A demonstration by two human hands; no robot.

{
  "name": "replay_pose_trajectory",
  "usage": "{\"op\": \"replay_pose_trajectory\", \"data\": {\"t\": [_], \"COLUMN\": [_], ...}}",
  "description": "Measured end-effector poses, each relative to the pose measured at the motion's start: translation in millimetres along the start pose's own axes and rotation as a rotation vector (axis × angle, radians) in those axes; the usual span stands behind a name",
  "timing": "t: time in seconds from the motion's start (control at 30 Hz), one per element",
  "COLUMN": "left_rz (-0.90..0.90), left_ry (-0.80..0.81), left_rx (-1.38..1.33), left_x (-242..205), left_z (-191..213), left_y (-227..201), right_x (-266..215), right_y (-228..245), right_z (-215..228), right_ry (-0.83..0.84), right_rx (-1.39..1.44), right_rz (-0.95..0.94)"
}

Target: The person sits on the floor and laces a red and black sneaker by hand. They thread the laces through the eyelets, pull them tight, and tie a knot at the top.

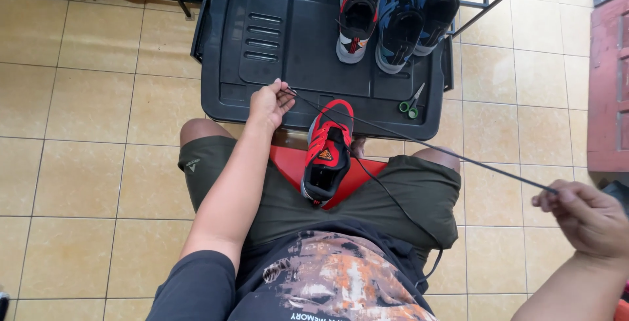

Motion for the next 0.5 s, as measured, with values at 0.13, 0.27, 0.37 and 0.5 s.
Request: {"op": "replay_pose_trajectory", "data": {"t": [0.13,0.27,0.37,0.5], "left_rz": [-0.004,-0.261,-0.563,-0.659], "left_ry": [-0.044,-0.036,-0.019,0.117], "left_rx": [0.028,0.519,0.814,1.197], "left_x": [-3,11,-35,-80], "left_z": [3,11,6,5], "left_y": [-4,30,54,82], "right_x": [25,75,117,141], "right_y": [-5,9,-12,-32], "right_z": [17,-66,-149,-300], "right_ry": [0.018,-0.326,-0.469,0.006], "right_rx": [0.146,0.370,0.283,-0.133], "right_rz": [0.056,0.002,-0.056,0.144]}}
Point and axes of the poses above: each hand's wrist, its own x-axis towards the middle knuckle, its own z-axis out of the back of the hand, y = z × x, the point moved 1 cm from there along x, towards the middle knuckle, and after that the axes turned 8 degrees about -y, right-handed, at the moved point
